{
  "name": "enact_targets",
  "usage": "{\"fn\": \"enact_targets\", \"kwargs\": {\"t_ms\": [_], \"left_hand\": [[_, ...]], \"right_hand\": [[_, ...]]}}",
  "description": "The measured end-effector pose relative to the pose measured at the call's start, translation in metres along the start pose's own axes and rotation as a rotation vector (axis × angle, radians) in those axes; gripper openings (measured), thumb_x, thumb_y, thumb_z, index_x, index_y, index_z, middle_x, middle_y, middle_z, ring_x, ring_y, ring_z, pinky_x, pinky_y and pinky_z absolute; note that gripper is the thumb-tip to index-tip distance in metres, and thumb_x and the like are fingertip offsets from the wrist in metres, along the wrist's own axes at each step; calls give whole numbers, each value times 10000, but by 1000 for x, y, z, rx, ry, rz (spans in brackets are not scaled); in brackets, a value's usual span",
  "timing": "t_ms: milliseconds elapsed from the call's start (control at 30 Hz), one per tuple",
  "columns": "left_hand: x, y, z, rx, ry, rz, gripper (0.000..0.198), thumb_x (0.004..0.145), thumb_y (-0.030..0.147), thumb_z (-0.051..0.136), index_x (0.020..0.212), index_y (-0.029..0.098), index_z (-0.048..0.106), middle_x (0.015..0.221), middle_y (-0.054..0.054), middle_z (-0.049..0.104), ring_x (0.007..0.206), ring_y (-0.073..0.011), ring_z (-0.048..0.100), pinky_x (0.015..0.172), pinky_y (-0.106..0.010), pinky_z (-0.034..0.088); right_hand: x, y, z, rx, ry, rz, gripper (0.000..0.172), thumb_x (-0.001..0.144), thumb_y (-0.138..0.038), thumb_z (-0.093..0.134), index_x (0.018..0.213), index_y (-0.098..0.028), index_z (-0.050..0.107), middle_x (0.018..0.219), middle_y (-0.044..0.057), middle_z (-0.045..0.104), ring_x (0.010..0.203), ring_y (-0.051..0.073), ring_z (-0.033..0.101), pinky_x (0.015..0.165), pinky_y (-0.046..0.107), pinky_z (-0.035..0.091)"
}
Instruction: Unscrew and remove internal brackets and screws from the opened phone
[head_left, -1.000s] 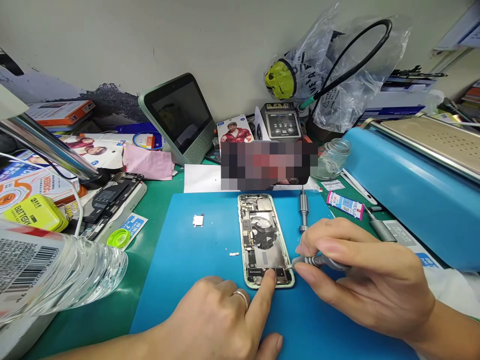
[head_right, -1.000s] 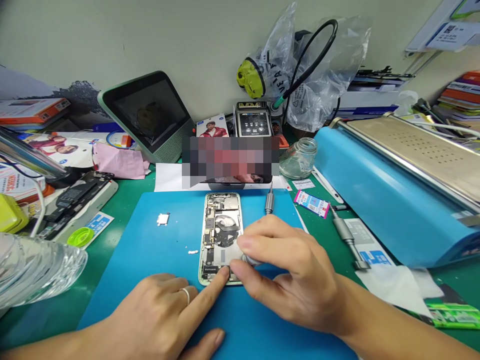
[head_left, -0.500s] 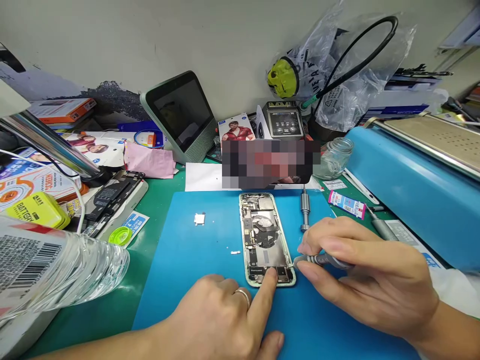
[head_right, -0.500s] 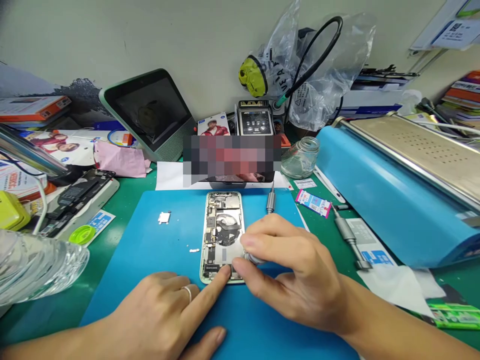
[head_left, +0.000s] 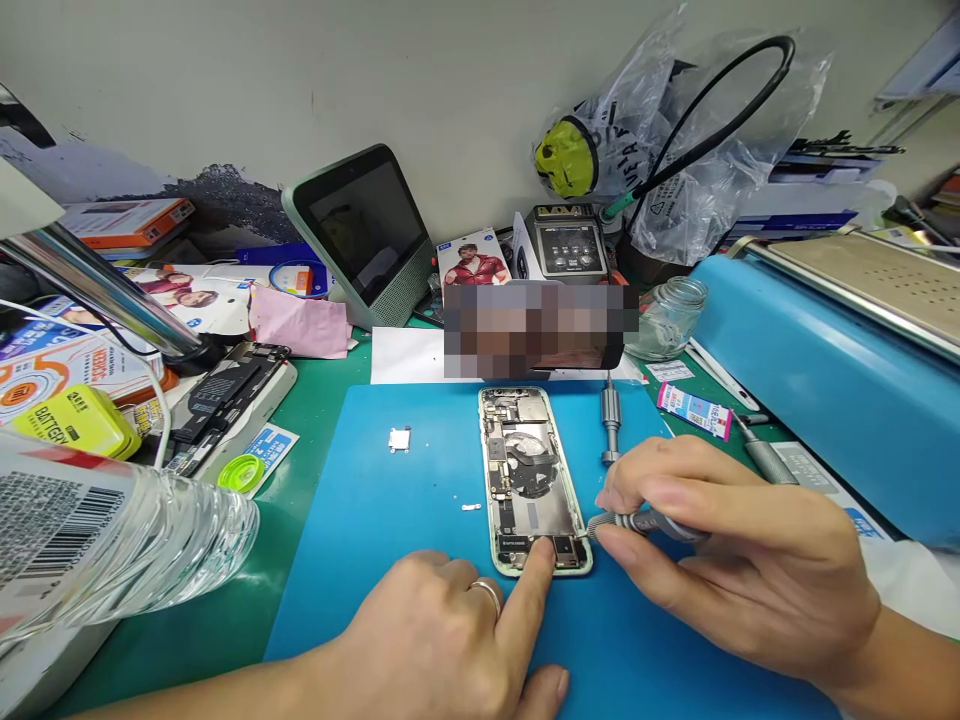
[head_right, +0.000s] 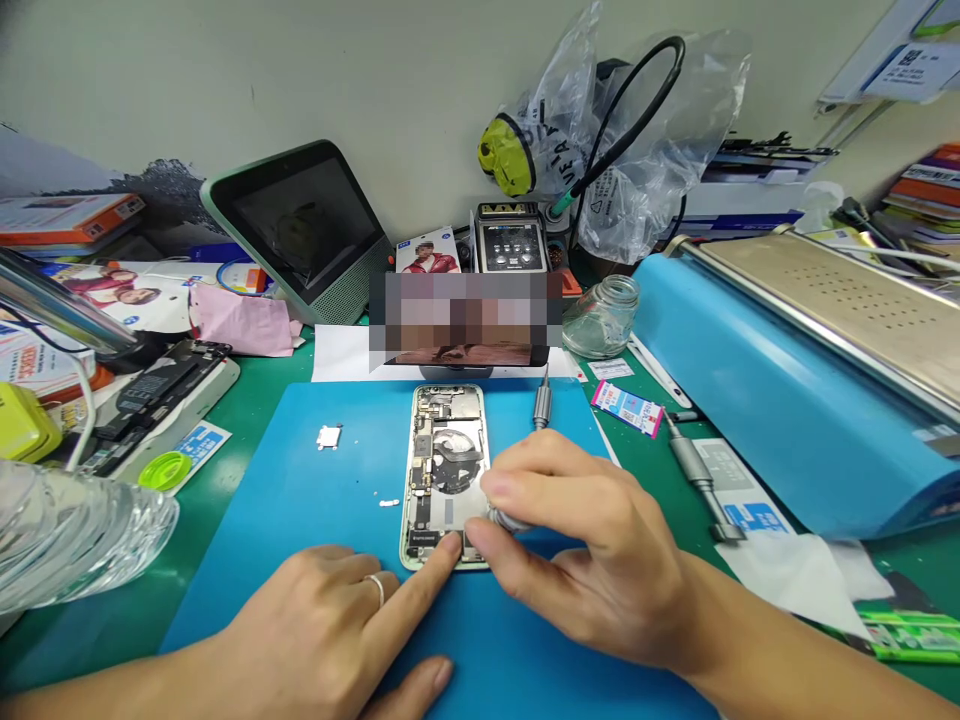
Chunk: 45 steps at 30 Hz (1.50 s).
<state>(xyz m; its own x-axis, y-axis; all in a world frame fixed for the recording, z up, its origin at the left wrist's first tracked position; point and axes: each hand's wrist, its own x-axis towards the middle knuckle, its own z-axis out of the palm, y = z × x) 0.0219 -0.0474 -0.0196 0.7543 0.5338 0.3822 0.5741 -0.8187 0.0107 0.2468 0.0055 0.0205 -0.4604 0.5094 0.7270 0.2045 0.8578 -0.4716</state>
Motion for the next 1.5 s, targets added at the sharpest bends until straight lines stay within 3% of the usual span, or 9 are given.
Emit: {"fn": "enact_targets", "kwargs": {"t_ms": [233, 533, 800, 1100, 1333, 1500], "left_hand": [[0, 0, 0, -12, 10, 4, 450, 982, 326, 426, 1225, -8, 604, 538, 11, 635, 384, -175, 578, 312, -332, 404], [-1, 0, 0, -9, 2, 6, 460, 984, 341, 442, 1241, -13, 584, 546, 8, 648, 380, -175, 574, 315, -327, 410], [-1, -1, -1, -31, 9, 10, 461, 1029, 306, 328, 1239, -21, 575, 551, 0, 644, 384, -176, 580, 310, -331, 403], [-1, -2, -1, -28, 7, 10, 473, 963, 352, 483, 1241, -15, 594, 553, 5, 653, 384, -166, 579, 317, -316, 395], [-1, -1, 0, -30, 6, 3, 455, 1016, 309, 363, 1247, -14, 585, 562, -6, 656, 390, -176, 585, 315, -329, 405], [-1, -2, 0, -30, 16, 0, 456, 1008, 319, 387, 1239, -14, 596, 565, -11, 660, 389, -174, 586, 314, -321, 403]], "right_hand": [[1, 2, 0, 0, 9, -5, 700, 707, 92, 711, 1301, -264, 610, 806, -6, 726, 705, 168, 710, 606, 291, 637], [-1, 1, -1, -1, 5, -13, 657, 705, 100, 711, 1266, -230, 621, 827, 8, 722, 711, 166, 708, 608, 286, 639], [2, 0, 0, -15, -5, 5, 713, 727, 85, 701, 1321, -291, 586, 812, -5, 723, 689, 162, 702, 583, 288, 639], [-1, 1, 0, 3, 15, 4, 752, 701, 97, 712, 1339, -283, 599, 823, -3, 733, 714, 169, 716, 611, 288, 648], [0, 0, 0, 6, 14, 2, 748, 699, 103, 711, 1335, -274, 598, 831, -1, 733, 721, 164, 714, 608, 283, 647], [0, 0, 0, -1, 19, 3, 713, 701, 87, 720, 1310, -264, 608, 822, 2, 734, 708, 171, 717, 603, 284, 647]]}}
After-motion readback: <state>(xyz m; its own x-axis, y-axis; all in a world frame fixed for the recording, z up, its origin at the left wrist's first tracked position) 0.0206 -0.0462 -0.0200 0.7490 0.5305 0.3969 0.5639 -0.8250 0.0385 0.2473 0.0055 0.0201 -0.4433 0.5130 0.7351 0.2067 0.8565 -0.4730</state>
